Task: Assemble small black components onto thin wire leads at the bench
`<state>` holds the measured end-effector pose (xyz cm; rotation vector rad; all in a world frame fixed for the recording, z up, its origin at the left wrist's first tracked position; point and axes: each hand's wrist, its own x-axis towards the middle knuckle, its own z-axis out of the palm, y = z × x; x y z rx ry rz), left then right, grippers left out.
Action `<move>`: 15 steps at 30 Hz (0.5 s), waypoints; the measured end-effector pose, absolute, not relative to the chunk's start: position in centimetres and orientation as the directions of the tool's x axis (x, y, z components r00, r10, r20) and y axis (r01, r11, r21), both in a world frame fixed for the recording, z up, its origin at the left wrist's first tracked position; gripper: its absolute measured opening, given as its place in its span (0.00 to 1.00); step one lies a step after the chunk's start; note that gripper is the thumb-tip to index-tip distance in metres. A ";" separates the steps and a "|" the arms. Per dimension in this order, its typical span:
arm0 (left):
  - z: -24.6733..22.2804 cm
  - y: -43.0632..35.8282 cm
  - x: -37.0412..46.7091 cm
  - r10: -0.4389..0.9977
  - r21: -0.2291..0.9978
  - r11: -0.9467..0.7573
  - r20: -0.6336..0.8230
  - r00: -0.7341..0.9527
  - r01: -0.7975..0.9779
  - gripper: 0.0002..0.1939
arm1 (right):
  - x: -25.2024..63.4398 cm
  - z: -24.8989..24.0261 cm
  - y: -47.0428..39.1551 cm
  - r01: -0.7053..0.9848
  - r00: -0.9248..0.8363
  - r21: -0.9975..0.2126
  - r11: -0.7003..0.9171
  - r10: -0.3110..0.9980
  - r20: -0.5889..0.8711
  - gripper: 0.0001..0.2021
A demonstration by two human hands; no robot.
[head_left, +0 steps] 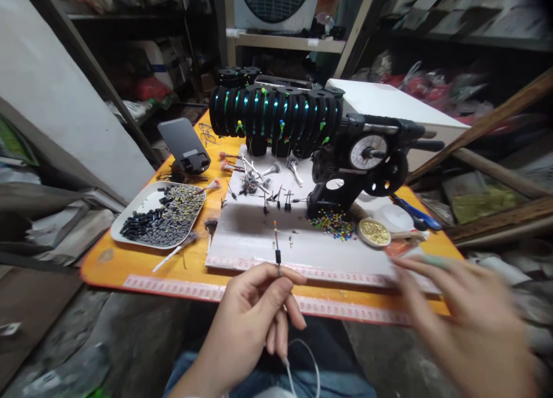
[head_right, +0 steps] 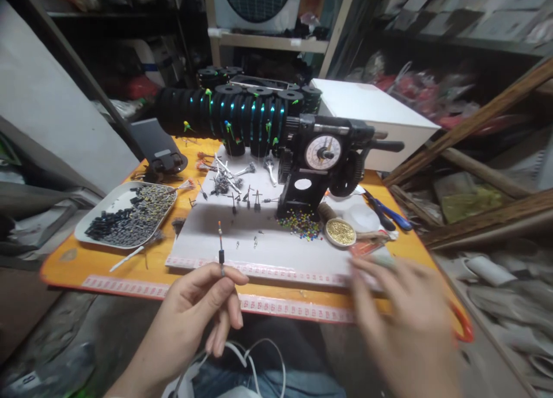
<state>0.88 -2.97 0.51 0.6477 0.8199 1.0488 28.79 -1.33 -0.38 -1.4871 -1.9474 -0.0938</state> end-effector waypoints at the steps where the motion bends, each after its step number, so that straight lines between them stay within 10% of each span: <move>1: 0.7 -2.9 0.8 0.934 0.823 0.348 -0.262 0.245 -0.449 0.15 | 25.5 0.6 -0.8 0.826 -0.175 -0.371 0.424 0.819 0.547 0.10; 6: 1.3 -2.6 0.3 0.953 0.929 0.269 -0.219 0.209 -0.253 0.17 | 14.5 4.4 2.6 0.245 -0.431 -0.934 0.261 0.892 0.136 0.11; 15: -0.1 -3.1 -0.6 0.949 0.910 0.310 -0.280 0.142 -0.277 0.29 | 13.1 4.0 3.3 -0.162 -0.457 -0.976 -0.142 0.888 -0.053 0.09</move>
